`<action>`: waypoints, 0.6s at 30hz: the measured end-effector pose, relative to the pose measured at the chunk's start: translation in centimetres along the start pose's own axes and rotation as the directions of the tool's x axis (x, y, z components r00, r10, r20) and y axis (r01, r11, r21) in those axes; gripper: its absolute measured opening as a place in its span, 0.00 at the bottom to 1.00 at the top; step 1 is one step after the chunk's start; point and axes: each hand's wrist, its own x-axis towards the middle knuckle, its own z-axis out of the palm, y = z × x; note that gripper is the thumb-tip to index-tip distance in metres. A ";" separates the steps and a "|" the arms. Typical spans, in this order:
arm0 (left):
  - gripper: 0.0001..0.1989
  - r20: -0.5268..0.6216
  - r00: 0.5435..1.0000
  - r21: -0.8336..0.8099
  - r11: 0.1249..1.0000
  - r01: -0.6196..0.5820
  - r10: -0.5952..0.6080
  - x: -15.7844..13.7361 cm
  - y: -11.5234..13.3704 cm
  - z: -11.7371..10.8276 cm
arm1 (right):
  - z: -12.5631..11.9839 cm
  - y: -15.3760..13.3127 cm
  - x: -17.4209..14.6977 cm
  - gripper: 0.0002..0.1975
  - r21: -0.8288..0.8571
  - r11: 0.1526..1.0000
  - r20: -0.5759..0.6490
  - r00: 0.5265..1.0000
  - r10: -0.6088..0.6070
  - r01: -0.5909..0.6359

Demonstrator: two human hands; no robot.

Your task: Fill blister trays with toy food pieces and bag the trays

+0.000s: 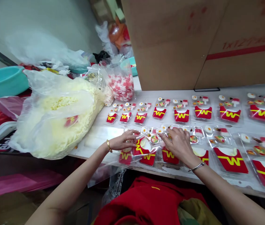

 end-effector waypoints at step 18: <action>0.09 -0.181 0.975 -0.284 0.942 -0.179 0.130 9.2 4.2 -0.9 | -0.7 -2.3 0.3 0.20 0.743 0.669 0.119 0.986 -0.120 -0.008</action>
